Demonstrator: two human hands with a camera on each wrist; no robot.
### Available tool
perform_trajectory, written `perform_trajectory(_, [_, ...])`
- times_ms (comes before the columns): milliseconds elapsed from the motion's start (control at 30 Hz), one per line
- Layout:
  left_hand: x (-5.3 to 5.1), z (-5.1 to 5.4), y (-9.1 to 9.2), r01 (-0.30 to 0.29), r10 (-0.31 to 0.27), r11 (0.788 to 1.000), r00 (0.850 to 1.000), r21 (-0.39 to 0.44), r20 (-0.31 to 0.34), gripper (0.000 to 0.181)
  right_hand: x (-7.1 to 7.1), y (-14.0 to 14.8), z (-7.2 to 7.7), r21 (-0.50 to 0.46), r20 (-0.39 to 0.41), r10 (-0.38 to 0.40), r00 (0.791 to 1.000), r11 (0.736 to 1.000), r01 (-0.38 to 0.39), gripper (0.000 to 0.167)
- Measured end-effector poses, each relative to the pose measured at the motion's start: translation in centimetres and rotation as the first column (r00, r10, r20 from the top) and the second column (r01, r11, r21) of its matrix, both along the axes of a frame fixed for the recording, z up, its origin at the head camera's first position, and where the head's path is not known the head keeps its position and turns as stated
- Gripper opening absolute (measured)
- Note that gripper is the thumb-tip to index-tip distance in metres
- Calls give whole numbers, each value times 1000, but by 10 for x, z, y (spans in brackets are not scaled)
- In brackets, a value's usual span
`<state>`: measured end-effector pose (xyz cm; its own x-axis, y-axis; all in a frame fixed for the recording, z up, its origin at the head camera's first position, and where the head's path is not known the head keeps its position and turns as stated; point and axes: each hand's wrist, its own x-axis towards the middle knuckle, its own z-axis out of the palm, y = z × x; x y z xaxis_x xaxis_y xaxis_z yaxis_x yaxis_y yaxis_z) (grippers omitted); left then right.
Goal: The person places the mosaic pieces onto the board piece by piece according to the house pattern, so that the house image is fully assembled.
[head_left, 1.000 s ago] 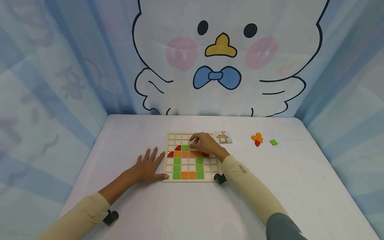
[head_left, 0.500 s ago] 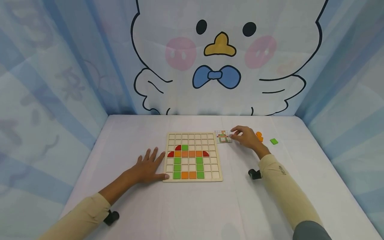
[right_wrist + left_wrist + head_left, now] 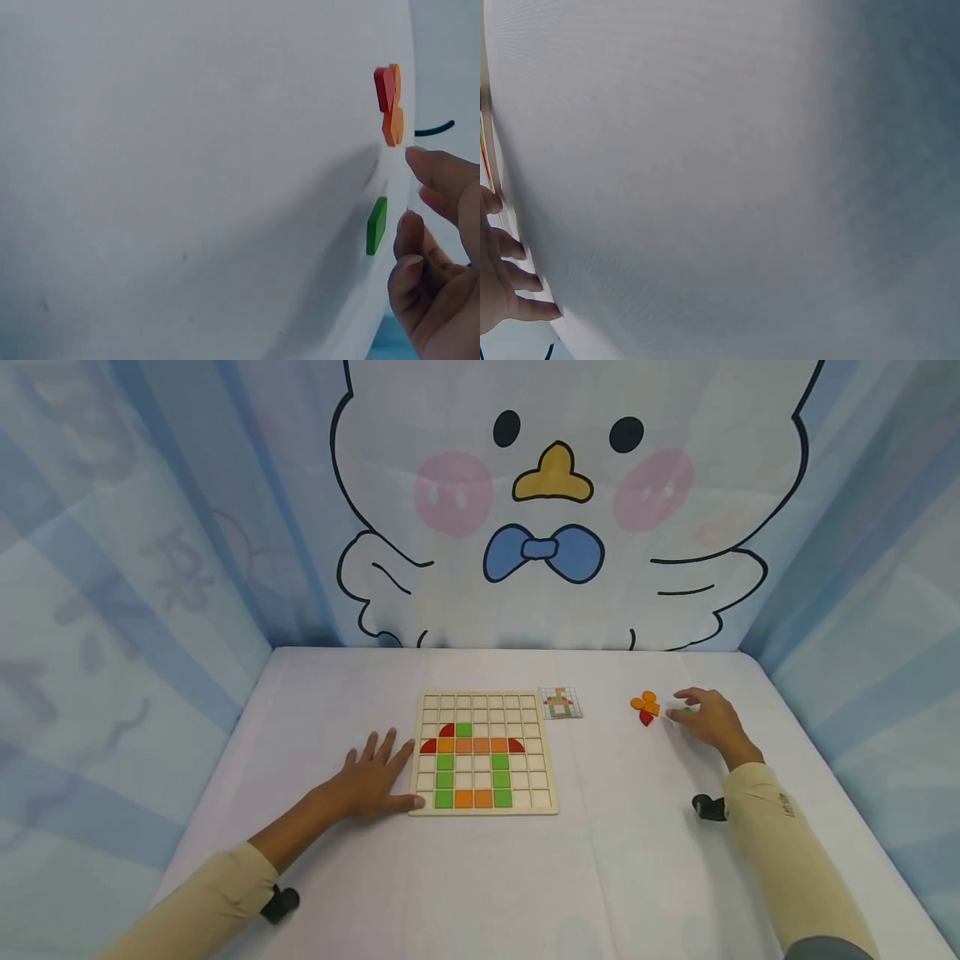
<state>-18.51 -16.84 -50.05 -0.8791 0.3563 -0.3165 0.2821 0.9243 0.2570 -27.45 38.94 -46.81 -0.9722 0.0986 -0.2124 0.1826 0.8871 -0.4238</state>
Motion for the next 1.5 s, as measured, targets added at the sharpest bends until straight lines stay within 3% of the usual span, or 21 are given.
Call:
perform_trajectory(233, [-1, -1, 0, 0, 0, 1000, 1000, -5, -4, 107, 5, 19, -6, 56, 84, -51, 995, 997, 46, 62])
perform_trajectory(400, [-1, -1, 1, 3, -3, 1000, 1000, -11, 3, 107, 6, 22, -13, 77, 53, -50, 997, 996, 46, 56])
perform_trajectory(667, [0, -1, 2, -7, 7, 1000, 1000, -6, 9, 108, 9, 21, -14, 15, -7, -80, 997, 997, 80, 50])
perform_trajectory(867, [0, -1, 3, -7, 7, 1000, 1000, -8, 11, 107, 11, 20, -12, -38, 20, -110, 994, 993, 111, 51])
perform_trajectory(1233, [1, 3, 2, -5, 6, 1000, 1000, -12, 16, 107, 9, 5, -7, -90, 82, 2, 997, 996, 5, 49])
perform_trajectory(1500, [2, 3, 2, -13, 13, 1000, 1000, -13, 14, 106, 11, -21, -4, -194, 39, 68, 997, 979, -60, 47])
